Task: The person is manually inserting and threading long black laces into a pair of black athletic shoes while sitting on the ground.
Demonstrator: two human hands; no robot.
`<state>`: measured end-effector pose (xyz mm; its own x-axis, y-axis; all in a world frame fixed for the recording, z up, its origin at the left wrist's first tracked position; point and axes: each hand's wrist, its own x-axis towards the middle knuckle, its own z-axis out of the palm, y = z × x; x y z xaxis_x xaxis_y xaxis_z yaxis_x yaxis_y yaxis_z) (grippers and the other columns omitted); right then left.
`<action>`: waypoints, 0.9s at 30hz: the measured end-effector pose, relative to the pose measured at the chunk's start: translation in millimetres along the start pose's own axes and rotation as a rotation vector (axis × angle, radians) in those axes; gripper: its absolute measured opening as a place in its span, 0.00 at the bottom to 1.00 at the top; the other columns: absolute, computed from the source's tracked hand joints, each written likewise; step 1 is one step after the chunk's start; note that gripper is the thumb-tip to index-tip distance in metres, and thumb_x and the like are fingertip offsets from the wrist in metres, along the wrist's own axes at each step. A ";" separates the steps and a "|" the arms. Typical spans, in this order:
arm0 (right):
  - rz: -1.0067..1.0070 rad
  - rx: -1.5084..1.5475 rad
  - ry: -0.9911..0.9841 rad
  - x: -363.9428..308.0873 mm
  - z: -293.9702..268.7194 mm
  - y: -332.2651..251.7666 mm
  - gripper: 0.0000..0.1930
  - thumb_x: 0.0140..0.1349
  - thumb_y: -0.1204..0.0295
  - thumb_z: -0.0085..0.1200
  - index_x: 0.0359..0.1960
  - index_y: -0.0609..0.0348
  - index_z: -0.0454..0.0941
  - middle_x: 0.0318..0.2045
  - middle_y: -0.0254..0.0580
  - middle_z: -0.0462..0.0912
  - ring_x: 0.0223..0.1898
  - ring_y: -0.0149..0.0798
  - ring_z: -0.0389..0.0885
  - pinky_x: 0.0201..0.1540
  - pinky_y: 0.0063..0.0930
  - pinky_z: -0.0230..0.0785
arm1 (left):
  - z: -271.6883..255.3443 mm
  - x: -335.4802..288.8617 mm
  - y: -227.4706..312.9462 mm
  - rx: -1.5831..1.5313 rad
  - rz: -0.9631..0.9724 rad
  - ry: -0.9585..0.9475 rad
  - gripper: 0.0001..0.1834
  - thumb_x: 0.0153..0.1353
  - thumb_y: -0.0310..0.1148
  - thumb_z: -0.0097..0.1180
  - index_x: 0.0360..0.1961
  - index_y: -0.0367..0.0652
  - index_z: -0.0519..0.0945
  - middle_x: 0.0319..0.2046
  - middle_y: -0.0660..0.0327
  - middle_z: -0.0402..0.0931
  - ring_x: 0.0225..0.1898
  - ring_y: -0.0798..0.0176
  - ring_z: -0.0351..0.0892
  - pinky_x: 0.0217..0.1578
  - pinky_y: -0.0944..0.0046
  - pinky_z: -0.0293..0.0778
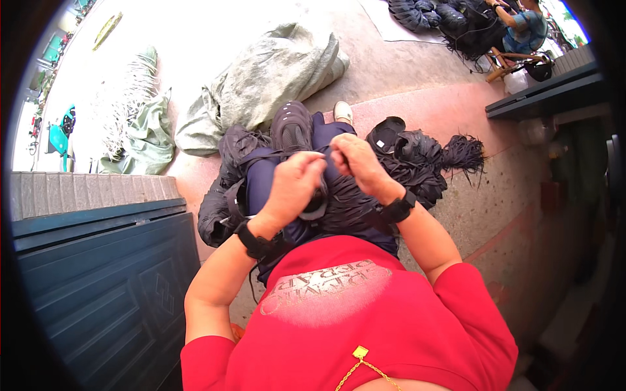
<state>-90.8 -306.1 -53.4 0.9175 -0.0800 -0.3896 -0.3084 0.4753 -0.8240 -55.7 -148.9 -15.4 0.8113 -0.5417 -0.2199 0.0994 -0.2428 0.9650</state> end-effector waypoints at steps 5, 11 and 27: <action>-0.077 -0.044 -0.040 5.6 28.4 22.2 0.11 0.60 0.64 0.48 0.37 0.57 0.77 0.23 0.23 0.73 0.22 0.18 0.64 0.25 0.12 0.57 | -14.4 -5.0 -15.6 -0.264 -0.225 0.145 0.09 0.59 0.35 0.48 0.34 0.40 0.75 0.18 0.70 0.68 0.17 0.79 0.63 0.19 0.80 0.61; -0.078 -0.055 -0.052 1.4 44.7 27.6 0.10 0.60 0.69 0.48 0.39 0.61 0.77 0.27 0.26 0.76 0.25 0.18 0.66 0.27 0.12 0.60 | -13.4 -11.7 -20.6 -0.323 -0.231 0.215 0.09 0.59 0.35 0.49 0.32 0.41 0.75 0.18 0.70 0.69 0.17 0.79 0.64 0.18 0.79 0.61; -0.116 -0.071 -0.103 0.9 39.3 30.5 0.09 0.59 0.71 0.49 0.34 0.66 0.76 0.29 0.30 0.77 0.32 0.21 0.70 0.37 0.16 0.64 | -26.4 -11.5 -27.7 -0.248 -0.263 0.007 0.10 0.59 0.34 0.49 0.33 0.38 0.76 0.22 0.65 0.74 0.22 0.75 0.70 0.26 0.77 0.66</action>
<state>-89.4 -257.3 -62.7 0.9677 -0.0385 -0.2490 -0.2128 0.4044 -0.8895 -52.6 -114.7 -35.7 0.7432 -0.4810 -0.4651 0.4413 -0.1701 0.8811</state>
